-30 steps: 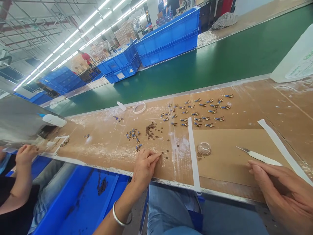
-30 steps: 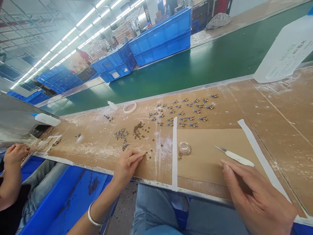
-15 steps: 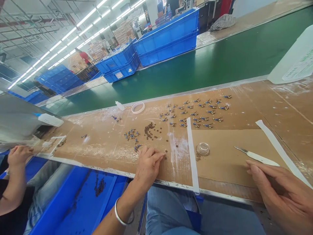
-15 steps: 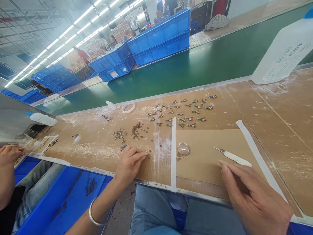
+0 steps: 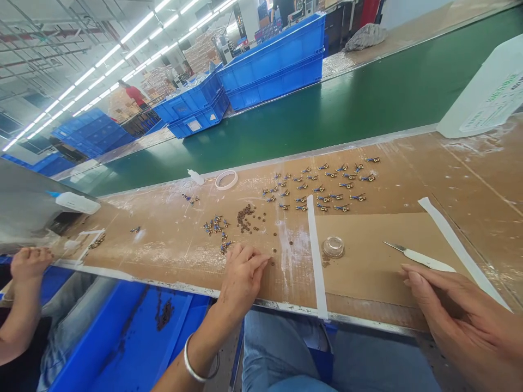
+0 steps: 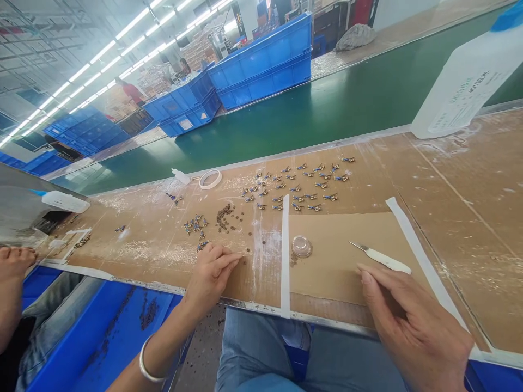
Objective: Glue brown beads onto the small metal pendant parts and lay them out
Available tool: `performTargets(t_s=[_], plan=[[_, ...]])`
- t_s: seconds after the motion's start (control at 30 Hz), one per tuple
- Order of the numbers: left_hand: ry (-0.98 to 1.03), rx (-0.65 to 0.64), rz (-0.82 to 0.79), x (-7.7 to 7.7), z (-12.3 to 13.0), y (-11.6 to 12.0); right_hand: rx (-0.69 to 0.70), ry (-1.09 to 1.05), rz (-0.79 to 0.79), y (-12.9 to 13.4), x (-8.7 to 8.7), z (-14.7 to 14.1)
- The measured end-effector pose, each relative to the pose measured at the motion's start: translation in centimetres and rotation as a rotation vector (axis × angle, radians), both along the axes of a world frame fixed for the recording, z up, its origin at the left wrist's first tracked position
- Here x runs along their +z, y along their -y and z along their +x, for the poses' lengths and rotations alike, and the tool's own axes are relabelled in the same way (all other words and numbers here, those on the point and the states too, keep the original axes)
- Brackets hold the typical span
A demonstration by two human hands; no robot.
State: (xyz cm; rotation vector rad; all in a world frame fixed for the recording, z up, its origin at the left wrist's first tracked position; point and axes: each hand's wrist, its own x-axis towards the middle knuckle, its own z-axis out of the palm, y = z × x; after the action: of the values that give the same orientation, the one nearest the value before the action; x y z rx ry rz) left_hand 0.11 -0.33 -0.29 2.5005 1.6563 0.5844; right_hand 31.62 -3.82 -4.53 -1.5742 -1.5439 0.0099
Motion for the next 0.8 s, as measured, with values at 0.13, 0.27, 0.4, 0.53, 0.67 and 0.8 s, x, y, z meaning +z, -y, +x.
performTargets(t_s=[0.13, 0.27, 0.4, 0.53, 0.67, 0.8], plan=[[0.035, -0.004, -0.01, -0.2, -0.4, 1.3, 0.002, -0.007, 0.017, 0.0, 0.1, 0.0], [0.04, -0.013, -0.012, -0.8, -0.3, 1.9, 0.018, -0.01, -0.002, -0.1, 0.2, -0.1], [0.042, -0.01, -0.005, -1.0, -0.2, 1.8, 0.015, -0.003, 0.009, -0.3, 0.1, 0.1], [0.02, -0.007, 0.007, -1.0, -0.1, 1.6, -0.001, 0.015, 0.008, -0.4, 0.2, 0.2], [-0.013, -0.005, 0.019, -1.3, -0.1, 1.4, 0.01, 0.026, 0.004, -0.3, 0.4, 0.2], [-0.031, 0.004, 0.024, -1.5, 0.0, 1.3, 0.006, 0.026, 0.01, -0.2, 0.6, 0.1]])
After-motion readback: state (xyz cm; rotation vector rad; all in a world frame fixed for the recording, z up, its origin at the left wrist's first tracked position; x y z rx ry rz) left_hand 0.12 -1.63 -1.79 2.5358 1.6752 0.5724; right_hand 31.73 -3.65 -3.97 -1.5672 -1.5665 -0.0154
